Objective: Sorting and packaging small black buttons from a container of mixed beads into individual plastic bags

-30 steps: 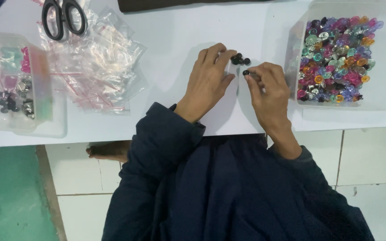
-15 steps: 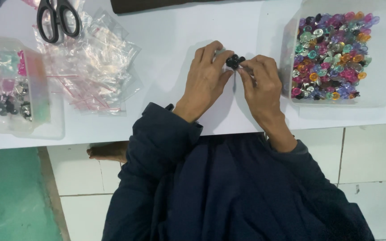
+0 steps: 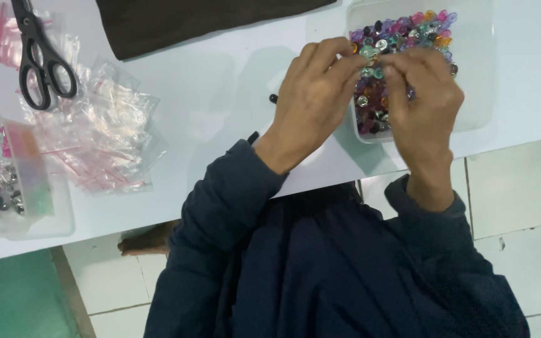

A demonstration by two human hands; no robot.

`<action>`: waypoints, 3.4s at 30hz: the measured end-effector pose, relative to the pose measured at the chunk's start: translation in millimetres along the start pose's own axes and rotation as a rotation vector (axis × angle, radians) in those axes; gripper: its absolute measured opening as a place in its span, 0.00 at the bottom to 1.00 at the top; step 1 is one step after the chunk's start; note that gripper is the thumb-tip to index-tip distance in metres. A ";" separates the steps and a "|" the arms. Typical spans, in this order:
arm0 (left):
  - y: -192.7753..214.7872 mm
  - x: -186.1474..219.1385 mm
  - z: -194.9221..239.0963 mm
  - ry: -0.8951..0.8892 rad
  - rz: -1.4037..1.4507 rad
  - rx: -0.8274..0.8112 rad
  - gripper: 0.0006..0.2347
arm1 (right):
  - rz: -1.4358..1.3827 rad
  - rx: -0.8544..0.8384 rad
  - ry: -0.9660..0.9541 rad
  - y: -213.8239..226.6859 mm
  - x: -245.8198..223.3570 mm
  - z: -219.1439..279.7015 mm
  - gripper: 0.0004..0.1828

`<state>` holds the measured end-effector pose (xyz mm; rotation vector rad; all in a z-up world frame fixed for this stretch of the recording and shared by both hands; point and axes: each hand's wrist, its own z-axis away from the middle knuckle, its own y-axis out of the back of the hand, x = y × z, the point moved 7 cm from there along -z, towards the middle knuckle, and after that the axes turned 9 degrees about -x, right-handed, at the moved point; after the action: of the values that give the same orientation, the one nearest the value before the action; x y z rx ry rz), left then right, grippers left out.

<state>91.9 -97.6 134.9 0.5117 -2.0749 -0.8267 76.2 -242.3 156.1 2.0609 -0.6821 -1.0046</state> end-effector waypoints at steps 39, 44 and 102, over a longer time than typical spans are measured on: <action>8.4 -20.9 15.2 0.127 0.106 -0.079 0.06 | -0.349 -0.109 -0.012 -11.3 -18.0 -5.1 0.08; 43.2 -36.3 44.9 0.185 0.242 -0.141 0.09 | -0.325 -0.098 0.056 -29.2 -58.4 -10.3 0.07; -124.3 20.3 -34.4 0.091 -0.323 -0.204 0.29 | 0.102 -0.239 -0.171 14.5 90.6 27.9 0.38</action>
<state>116.3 -209.9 73.0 0.7685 -1.8243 -1.1663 101.4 -325.9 116.6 1.7319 -0.7101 -1.1535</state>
